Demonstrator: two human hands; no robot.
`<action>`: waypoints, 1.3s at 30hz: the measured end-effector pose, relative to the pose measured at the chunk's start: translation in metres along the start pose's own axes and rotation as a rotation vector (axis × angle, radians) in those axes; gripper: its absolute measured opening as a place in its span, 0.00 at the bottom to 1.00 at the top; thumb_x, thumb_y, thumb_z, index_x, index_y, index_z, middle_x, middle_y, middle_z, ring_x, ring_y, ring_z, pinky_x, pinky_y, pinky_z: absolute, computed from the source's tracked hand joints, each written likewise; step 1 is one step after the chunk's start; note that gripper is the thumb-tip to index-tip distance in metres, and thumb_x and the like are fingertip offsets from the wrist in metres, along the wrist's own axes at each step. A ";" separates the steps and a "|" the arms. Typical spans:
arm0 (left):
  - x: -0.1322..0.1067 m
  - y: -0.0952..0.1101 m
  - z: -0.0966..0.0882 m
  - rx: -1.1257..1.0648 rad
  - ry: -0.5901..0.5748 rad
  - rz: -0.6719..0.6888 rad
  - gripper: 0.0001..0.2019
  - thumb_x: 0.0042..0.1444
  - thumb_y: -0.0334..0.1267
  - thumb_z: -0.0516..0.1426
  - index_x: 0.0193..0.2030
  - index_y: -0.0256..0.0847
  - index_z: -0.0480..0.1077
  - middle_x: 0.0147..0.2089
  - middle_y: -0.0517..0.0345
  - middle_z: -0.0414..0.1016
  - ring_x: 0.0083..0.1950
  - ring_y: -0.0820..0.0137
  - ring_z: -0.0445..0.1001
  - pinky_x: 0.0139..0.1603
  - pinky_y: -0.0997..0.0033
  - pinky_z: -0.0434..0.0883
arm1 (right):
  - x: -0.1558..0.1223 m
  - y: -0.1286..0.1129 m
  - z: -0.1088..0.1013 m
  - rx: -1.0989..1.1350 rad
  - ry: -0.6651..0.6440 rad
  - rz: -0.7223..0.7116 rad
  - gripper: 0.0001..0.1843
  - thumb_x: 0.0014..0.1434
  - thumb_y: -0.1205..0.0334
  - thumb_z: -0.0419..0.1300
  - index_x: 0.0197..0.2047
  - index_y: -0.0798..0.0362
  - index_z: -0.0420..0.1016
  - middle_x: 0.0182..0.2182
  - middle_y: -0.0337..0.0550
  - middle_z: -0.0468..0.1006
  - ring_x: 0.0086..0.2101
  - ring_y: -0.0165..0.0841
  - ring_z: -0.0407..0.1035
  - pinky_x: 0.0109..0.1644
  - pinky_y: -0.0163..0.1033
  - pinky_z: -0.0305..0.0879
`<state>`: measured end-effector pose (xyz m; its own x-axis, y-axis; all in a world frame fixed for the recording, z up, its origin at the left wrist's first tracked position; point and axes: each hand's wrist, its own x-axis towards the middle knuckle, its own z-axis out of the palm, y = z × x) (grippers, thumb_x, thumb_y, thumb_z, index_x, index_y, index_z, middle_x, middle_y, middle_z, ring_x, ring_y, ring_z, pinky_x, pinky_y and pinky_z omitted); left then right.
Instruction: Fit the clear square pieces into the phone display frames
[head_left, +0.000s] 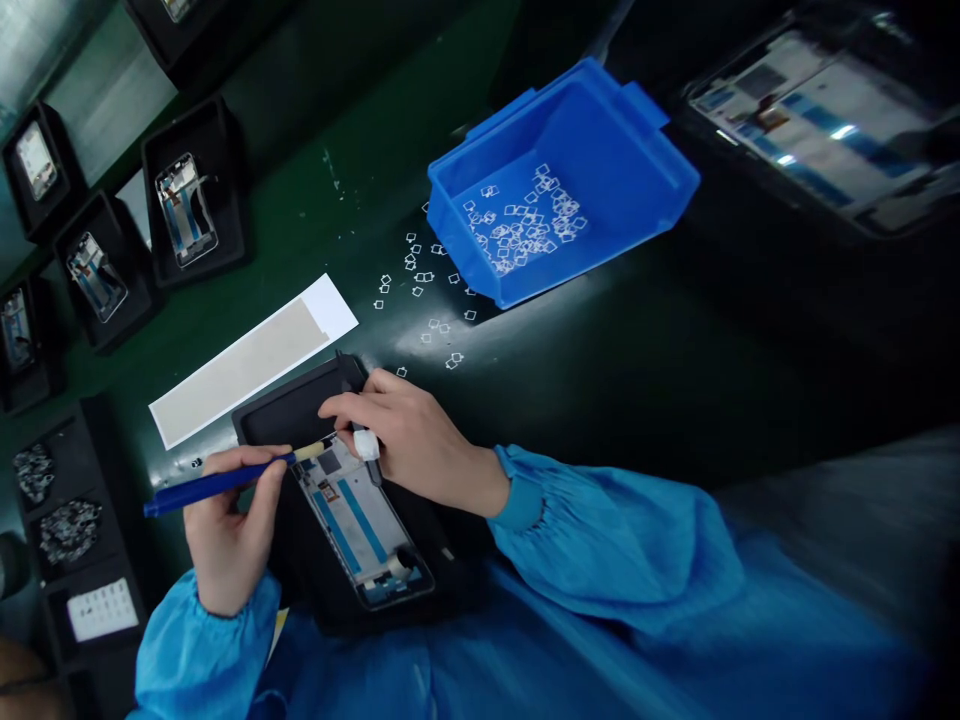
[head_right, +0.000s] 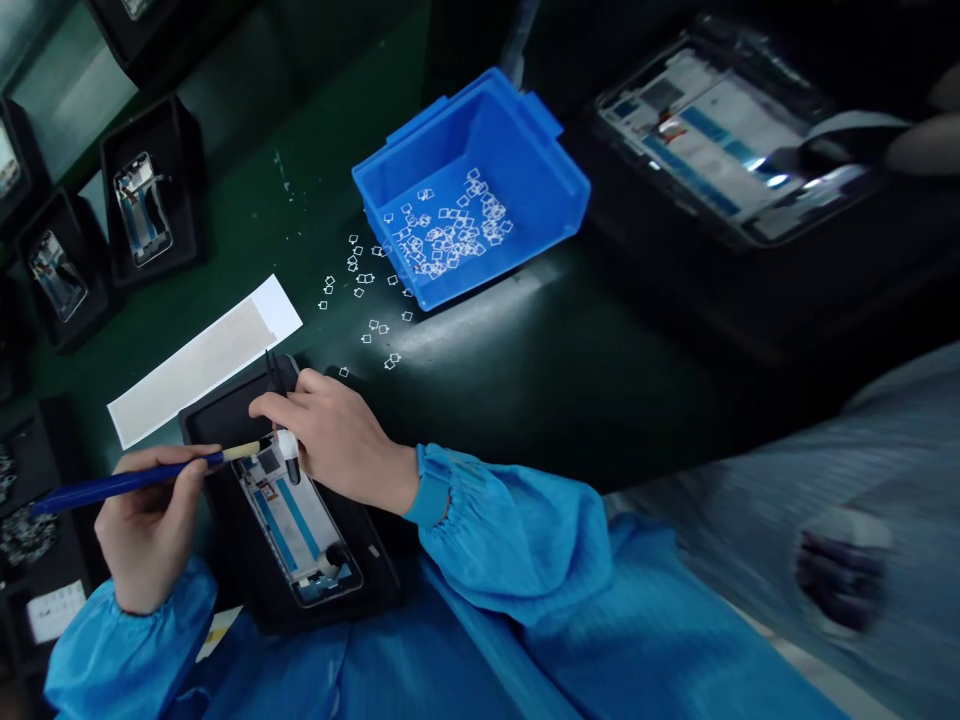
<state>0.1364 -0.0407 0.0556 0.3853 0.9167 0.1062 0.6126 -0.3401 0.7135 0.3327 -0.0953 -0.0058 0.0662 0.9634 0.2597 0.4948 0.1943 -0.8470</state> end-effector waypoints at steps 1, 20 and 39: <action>0.001 0.000 0.000 0.005 -0.018 0.000 0.06 0.57 0.36 0.63 0.40 0.40 0.71 0.39 0.56 0.80 0.40 0.66 0.80 0.43 0.68 0.77 | 0.000 0.000 0.000 0.002 0.000 -0.003 0.13 0.62 0.73 0.54 0.48 0.57 0.74 0.28 0.44 0.73 0.32 0.36 0.62 0.33 0.37 0.60; 0.009 0.007 0.001 0.210 -0.108 0.140 0.05 0.59 0.36 0.61 0.41 0.41 0.72 0.38 0.57 0.79 0.40 0.67 0.79 0.41 0.69 0.76 | 0.000 -0.001 -0.002 -0.020 0.000 -0.018 0.14 0.61 0.76 0.55 0.48 0.56 0.73 0.28 0.42 0.72 0.32 0.35 0.60 0.32 0.37 0.56; -0.005 0.011 0.007 0.248 -0.106 0.365 0.09 0.56 0.28 0.64 0.42 0.39 0.69 0.40 0.59 0.79 0.40 0.71 0.79 0.42 0.75 0.74 | -0.001 -0.002 -0.001 -0.017 0.024 -0.013 0.12 0.63 0.75 0.53 0.47 0.57 0.74 0.28 0.42 0.74 0.32 0.36 0.59 0.31 0.37 0.54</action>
<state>0.1467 -0.0505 0.0583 0.6671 0.7054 0.2395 0.5652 -0.6888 0.4541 0.3323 -0.0965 -0.0042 0.0805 0.9561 0.2819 0.5105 0.2033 -0.8355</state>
